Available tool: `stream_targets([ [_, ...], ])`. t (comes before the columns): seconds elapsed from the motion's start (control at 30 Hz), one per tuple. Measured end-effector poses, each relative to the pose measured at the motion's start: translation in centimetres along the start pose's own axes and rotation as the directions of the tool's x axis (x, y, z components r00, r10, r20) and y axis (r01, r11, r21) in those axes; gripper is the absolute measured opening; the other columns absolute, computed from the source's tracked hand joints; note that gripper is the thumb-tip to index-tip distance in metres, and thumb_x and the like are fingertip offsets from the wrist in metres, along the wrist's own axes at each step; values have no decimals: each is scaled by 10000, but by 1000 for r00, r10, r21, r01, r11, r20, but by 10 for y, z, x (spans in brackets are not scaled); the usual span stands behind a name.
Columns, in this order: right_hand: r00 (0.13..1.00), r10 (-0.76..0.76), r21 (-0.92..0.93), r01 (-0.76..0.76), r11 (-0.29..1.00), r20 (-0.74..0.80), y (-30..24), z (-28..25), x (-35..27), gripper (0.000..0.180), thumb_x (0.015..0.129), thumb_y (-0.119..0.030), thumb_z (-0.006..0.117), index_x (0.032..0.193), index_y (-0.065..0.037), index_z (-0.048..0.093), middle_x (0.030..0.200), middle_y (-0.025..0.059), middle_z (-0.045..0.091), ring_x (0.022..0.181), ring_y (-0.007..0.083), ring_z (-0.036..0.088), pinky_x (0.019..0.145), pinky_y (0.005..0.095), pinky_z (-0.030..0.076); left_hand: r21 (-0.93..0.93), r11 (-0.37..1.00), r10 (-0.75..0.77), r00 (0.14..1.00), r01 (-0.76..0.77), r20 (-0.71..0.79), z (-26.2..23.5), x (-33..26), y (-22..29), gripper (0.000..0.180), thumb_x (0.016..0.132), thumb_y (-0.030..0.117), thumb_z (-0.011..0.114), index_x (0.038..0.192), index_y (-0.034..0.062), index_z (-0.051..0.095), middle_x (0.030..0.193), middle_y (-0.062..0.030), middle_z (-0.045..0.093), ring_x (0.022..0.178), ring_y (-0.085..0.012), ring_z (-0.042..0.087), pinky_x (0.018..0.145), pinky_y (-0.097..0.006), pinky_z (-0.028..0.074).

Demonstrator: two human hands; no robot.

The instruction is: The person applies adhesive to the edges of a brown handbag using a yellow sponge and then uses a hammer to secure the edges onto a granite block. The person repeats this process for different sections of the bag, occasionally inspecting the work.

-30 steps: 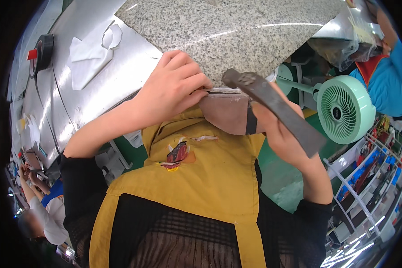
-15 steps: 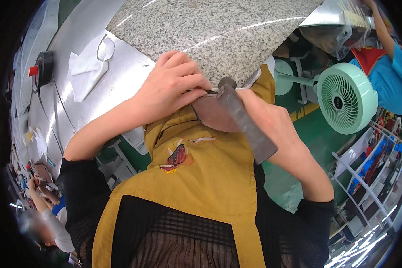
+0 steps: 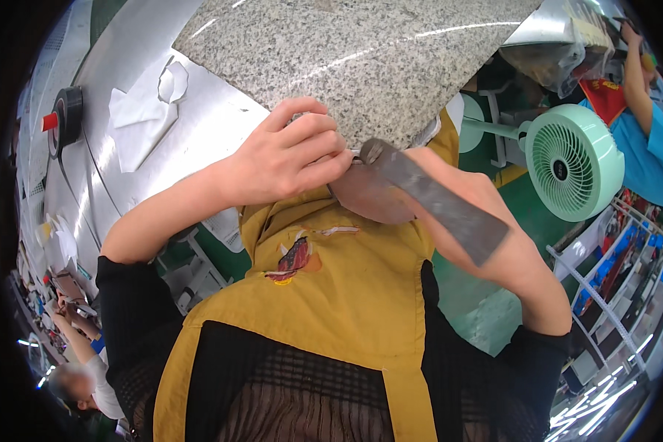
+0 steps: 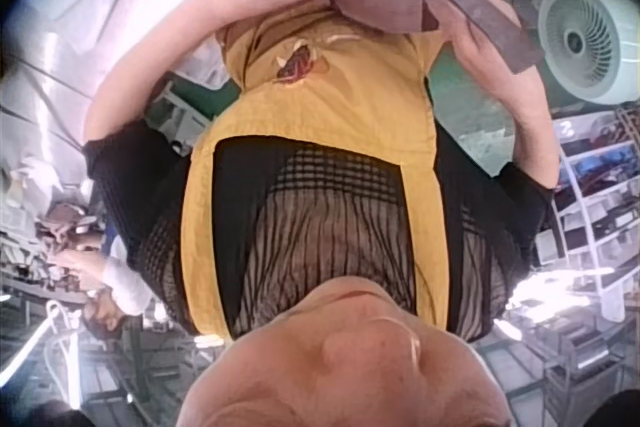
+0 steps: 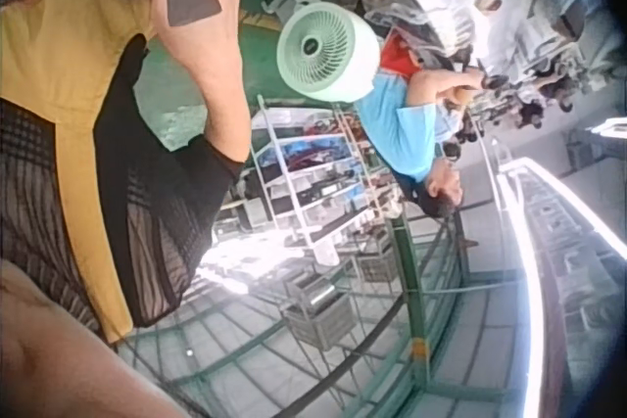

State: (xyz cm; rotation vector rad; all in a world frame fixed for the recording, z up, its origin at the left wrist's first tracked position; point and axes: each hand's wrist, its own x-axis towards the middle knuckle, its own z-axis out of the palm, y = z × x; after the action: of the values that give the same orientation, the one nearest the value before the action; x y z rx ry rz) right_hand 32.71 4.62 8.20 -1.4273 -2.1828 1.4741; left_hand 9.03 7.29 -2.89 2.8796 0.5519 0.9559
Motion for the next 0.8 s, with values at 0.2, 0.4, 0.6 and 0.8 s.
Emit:
stream_targets([
  [0.2, 999, -51, -204, 51, 978, 8, 9, 18, 4, 386, 795, -38, 570, 1165, -15, 466, 838, 176, 585, 744, 372, 600, 622, 388, 480, -125, 975, -177, 982, 184, 64, -6, 0, 1, 175, 674, 102, 635, 847, 110, 608, 844, 2, 541, 902, -188, 524, 936, -416, 399],
  [0.4, 999, 9, -25, -10, 1000, -44, 5, 13, 3, 268, 890, -74, 512, 1149, -5, 512, 788, 158, 560, 678, 314, 582, 633, 343, 465, -111, 980, -162, 987, 163, 19, -3, -9, 3, 216, 629, 120, 637, 844, 115, 615, 842, 5, 531, 884, -187, 523, 938, -432, 404],
  [0.6, 993, -120, -194, 115, 974, -14, 9, 25, 4, 229, 912, -111, 507, 1104, 14, 517, 805, 127, 548, 646, 242, 554, 603, 300, 432, -93, 985, -143, 989, 145, 31, -5, -8, 3, 187, 653, 120, 612, 840, 114, 607, 843, 5, 527, 875, -179, 523, 946, -427, 406],
  [0.8, 992, -99, -126, 88, 988, -84, -7, 19, 1, 316, 826, -55, 575, 1127, -38, 480, 925, 162, 611, 807, 361, 617, 638, 403, 500, -45, 990, -135, 991, 136, 16, -7, -7, 7, 176, 657, 128, 631, 829, 119, 592, 839, 13, 526, 885, -175, 522, 956, -434, 398],
])
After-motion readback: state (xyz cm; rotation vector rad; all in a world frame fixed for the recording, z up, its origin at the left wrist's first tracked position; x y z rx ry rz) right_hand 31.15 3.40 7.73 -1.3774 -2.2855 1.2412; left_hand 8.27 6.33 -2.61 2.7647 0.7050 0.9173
